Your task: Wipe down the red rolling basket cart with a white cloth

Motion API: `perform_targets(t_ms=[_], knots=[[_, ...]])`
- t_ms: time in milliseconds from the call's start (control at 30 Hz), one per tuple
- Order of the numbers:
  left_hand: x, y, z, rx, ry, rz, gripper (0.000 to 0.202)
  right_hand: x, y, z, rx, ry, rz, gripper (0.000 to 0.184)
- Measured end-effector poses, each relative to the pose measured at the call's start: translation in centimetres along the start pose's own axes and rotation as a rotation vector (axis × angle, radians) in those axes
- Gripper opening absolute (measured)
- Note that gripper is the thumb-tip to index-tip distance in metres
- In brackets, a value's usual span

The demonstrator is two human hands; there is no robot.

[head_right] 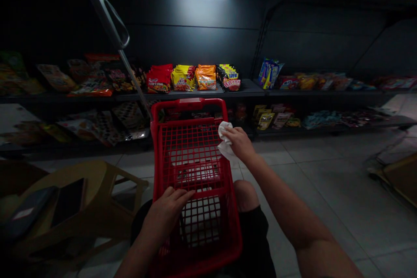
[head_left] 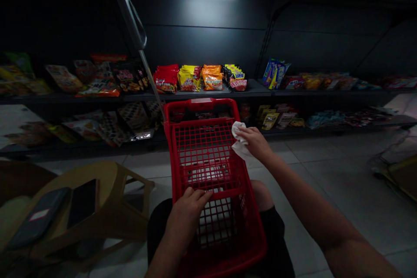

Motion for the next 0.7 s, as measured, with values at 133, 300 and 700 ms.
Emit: perform_targets(t_ms=[133,300,700], knots=[[-0.3,0.0,0.1,-0.007,-0.002,0.002,0.056,1.8,-0.9,2.1,-0.008,-0.051,-0.05,0.04],[0.3,-0.2,0.3,-0.003,0.008,0.009,0.057,0.8,-7.8,12.3,-0.068,-0.294,-0.12,0.014],[-0.1,0.2,0.2,0.058,0.073,-0.044,0.035,1.2,-13.4,10.2,-0.383,-0.383,-0.211,0.035]])
Point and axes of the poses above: each hand's wrist, its own z-axis away from the middle knuckle, its own x-axis out of the palm, y = z × x, the point moved 3 cm from there along -z, towards the middle knuckle
